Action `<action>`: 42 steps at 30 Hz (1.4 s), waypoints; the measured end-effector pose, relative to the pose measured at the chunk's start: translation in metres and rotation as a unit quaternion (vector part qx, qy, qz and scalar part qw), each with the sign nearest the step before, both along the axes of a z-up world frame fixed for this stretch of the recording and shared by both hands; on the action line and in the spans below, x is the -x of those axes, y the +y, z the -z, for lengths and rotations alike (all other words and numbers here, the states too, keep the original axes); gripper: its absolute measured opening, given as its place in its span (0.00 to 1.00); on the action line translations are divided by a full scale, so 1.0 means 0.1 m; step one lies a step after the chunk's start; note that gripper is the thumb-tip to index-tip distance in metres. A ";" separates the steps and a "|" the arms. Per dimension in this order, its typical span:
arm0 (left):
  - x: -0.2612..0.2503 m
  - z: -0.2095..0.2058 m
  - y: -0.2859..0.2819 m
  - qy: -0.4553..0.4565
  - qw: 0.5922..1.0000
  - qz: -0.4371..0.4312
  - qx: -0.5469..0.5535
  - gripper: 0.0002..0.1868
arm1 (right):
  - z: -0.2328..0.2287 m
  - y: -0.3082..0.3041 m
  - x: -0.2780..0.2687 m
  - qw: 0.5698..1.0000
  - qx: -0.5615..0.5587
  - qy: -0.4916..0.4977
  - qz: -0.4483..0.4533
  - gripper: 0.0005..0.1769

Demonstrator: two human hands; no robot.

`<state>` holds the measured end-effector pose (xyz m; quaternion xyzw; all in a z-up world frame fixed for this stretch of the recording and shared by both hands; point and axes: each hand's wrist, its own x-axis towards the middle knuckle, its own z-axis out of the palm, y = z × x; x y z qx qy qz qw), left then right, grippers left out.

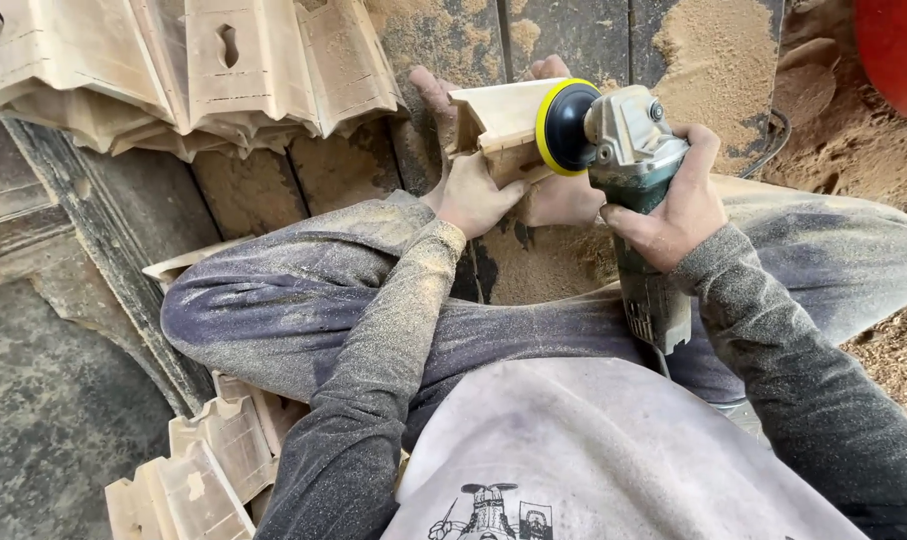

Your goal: Sanding small decorative wooden components using a handheld angle grinder with a sanding disc

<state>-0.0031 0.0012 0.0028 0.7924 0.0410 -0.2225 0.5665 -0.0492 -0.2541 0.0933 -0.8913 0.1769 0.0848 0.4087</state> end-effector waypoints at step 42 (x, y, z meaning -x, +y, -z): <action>-2.91 0.43 -0.02 0.103 0.815 -0.502 0.271 0.21 | 0.23 -0.87 0.02 0.973 -0.097 0.123 0.169 0.61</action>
